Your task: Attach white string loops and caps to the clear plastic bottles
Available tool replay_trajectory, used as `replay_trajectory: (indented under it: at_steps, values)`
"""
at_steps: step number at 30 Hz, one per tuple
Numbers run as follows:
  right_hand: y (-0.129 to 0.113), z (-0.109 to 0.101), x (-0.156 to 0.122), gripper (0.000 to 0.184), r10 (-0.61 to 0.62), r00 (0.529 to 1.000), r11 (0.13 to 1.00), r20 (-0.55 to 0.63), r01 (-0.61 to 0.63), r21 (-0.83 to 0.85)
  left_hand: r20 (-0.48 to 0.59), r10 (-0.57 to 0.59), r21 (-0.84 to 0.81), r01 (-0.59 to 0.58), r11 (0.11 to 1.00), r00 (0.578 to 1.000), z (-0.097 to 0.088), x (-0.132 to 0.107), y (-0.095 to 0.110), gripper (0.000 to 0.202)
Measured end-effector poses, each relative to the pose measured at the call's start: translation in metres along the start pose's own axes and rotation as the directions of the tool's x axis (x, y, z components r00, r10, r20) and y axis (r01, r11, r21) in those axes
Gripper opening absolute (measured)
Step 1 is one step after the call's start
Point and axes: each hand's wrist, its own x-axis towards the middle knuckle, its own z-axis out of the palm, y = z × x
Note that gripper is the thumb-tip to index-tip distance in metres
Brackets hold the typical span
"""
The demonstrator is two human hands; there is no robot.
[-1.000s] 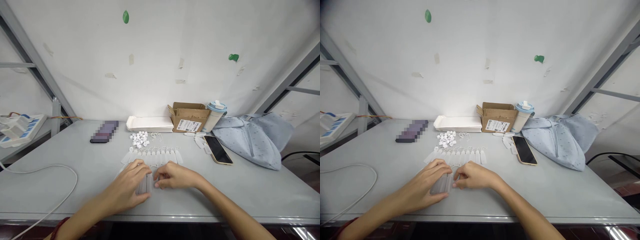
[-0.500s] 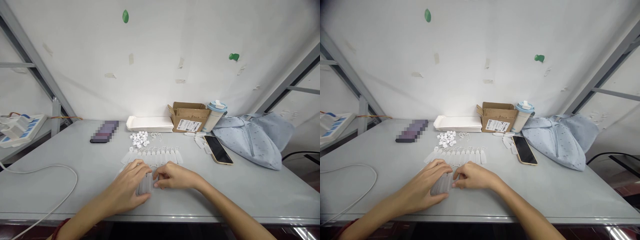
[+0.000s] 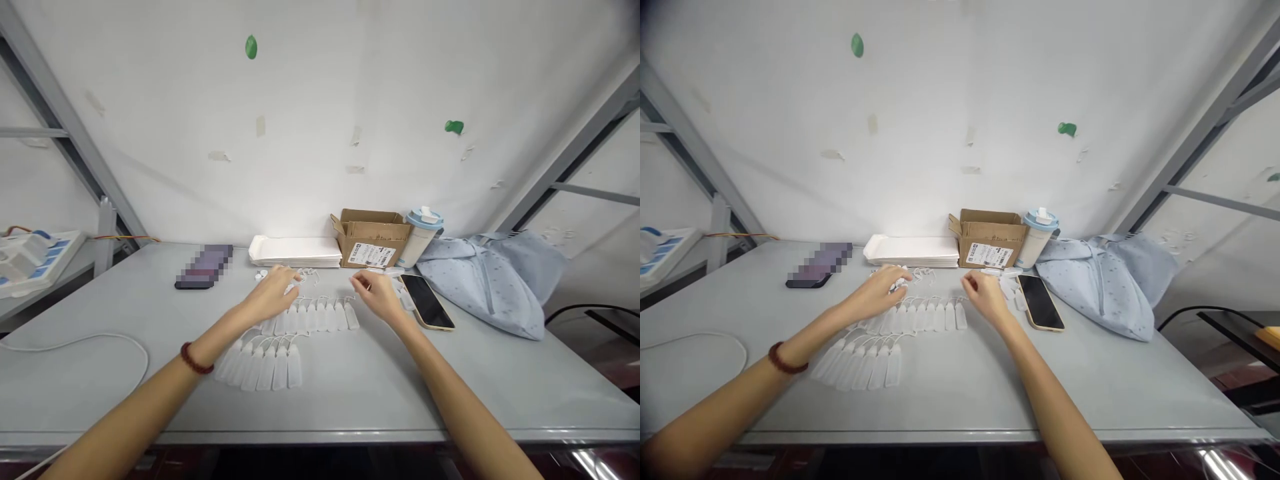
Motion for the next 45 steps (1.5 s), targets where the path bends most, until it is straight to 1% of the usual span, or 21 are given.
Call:
replay_trajectory:
  at_steps: [1,2,4,7,10,13,16,20,24,27,32,34,37,39,41,43,45]
  values:
    - [0.013,-0.002,0.004,0.019,-0.003,0.999,0.983,-0.034,-0.004,-0.181,0.004,0.005,0.02,-0.005,1.0,1.0,0.002,0.011,-0.005,0.03]
    - [0.024,-0.003,0.008,0.021,0.013,0.998,0.969,-0.054,-0.025,-0.244,0.002,0.013,0.038,-0.013,0.999,1.0,0.003,0.021,-0.009,0.033]
    - [0.042,-0.005,0.012,0.028,0.039,0.997,0.946,-0.068,-0.059,-0.318,0.021,0.008,0.069,-0.009,0.998,1.0,0.006,0.035,-0.016,0.037]
    - [0.055,-0.004,0.014,0.036,0.067,0.997,0.913,-0.033,-0.074,-0.401,0.079,0.041,0.064,-0.046,0.997,0.996,0.01,0.045,-0.023,0.039]
    - [0.056,-0.001,0.012,0.037,0.085,0.996,0.886,0.026,-0.064,-0.46,0.11,0.113,0.054,-0.119,0.991,0.988,0.015,0.046,-0.029,0.042]
    - [0.054,0.0,0.01,0.037,0.101,0.993,0.869,0.066,-0.056,-0.492,0.115,0.154,0.074,-0.163,0.984,0.981,0.022,0.045,-0.035,0.046]
    - [0.051,-0.002,0.01,0.036,0.121,0.989,0.858,0.082,-0.062,-0.511,0.104,0.175,0.079,-0.183,0.98,0.979,0.026,0.044,-0.038,0.048]
    - [0.049,-0.004,0.012,0.036,0.135,0.987,0.846,0.089,-0.068,-0.528,0.086,0.181,0.083,-0.188,0.979,0.98,0.027,0.043,-0.036,0.047]
    - [0.05,-0.001,0.013,0.039,0.142,0.986,0.84,0.085,-0.074,-0.538,0.098,0.185,0.077,-0.193,0.978,0.978,0.027,0.041,-0.034,0.047]
    - [0.053,0.003,0.014,0.04,0.143,0.986,0.838,0.083,-0.076,-0.54,0.091,0.181,0.069,-0.188,0.98,0.979,0.026,0.04,-0.035,0.049]
    - [0.053,0.006,0.013,0.038,0.135,0.987,0.844,0.082,-0.071,-0.532,0.004,0.15,0.045,-0.15,0.988,0.989,0.021,0.035,-0.03,0.05]
    - [0.05,0.006,0.012,0.037,0.128,0.989,0.849,0.077,-0.07,-0.523,-0.048,0.128,-0.001,-0.128,0.992,0.991,0.016,0.03,-0.025,0.048]
    - [0.044,0.005,0.01,0.037,0.117,0.991,0.86,0.06,-0.071,-0.506,-0.139,0.074,-0.116,-0.09,0.989,0.988,0.008,0.022,-0.014,0.041]
    - [0.039,0.005,0.01,0.036,0.083,0.996,0.895,0.038,-0.058,-0.442,-0.189,0.025,-0.217,-0.067,0.974,0.982,0.004,0.018,-0.008,0.033]
    - [0.032,0.008,0.008,0.035,0.008,1.0,0.949,-0.006,-0.009,-0.316,-0.23,-0.033,-0.33,-0.046,0.943,0.973,0.001,0.016,-0.002,0.024]
    - [0.023,0.011,0.005,0.033,-0.087,0.994,0.982,-0.06,0.076,-0.171,-0.247,-0.102,-0.458,-0.023,0.889,0.964,-0.001,0.015,0.004,0.015]
    - [0.012,0.015,0.001,0.031,-0.165,0.982,0.985,-0.093,0.16,-0.06,-0.225,-0.183,-0.584,0.018,0.812,0.957,-0.002,0.013,0.01,0.014]
